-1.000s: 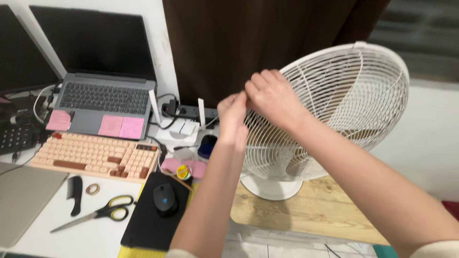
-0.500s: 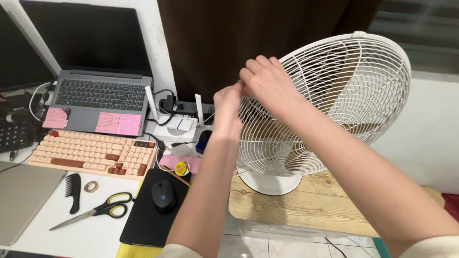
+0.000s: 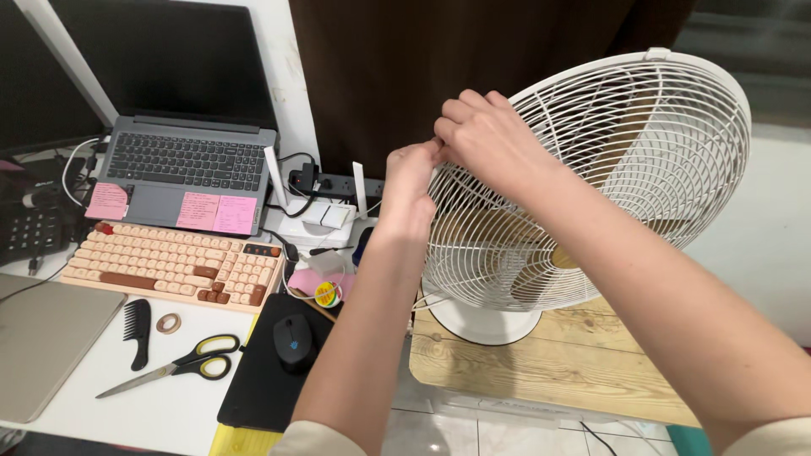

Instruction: The person disassembles a desk fan, removing the front grille, unscrewing the blade cap, and taking off the wooden blades, then reassembles it by refitting the blades, tightening the cap, and reattaching the front grille, finishing by checking the assembled fan.

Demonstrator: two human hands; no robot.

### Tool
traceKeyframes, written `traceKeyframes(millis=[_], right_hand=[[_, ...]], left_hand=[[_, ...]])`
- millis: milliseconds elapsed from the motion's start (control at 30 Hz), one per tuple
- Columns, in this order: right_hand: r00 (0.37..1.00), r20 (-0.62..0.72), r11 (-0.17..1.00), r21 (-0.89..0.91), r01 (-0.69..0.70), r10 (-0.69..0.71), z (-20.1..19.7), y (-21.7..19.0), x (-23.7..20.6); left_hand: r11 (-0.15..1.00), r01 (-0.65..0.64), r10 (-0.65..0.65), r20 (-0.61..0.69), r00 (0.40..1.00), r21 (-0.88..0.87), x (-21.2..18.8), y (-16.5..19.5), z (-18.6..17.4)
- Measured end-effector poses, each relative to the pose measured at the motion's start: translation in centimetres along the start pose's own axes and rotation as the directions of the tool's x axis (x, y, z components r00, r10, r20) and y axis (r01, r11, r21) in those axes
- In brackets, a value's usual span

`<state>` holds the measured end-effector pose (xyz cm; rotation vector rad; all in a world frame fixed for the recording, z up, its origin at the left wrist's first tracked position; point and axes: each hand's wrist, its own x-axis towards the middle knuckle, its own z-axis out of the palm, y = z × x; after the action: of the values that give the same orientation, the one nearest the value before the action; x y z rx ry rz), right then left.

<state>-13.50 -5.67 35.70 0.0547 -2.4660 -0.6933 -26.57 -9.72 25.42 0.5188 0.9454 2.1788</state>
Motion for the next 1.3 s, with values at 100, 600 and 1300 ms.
traceKeyframes(millis=[100, 600, 1300], right_hand=[[1.000, 0.028, 1.000, -0.017, -0.002, 0.002, -0.2, 0.0, 0.1], [0.999, 0.024, 0.994, -0.110, -0.020, 0.023, -0.4, 0.4, -0.3], [0.998, 0.056, 0.998, -0.052, -0.025, 0.028, -0.6, -1.2, 0.6]], left_hand=[[1.000, -0.009, 0.009, 0.026, 1.000, -0.020, -0.2, 0.3, 0.3], [0.991, -0.054, 0.048, 0.051, 0.998, 0.120, 2.3, -1.7, 0.9], [0.866, -0.199, 0.269, -0.092, 0.959, 0.459, -1.6, -9.6, -11.1]])
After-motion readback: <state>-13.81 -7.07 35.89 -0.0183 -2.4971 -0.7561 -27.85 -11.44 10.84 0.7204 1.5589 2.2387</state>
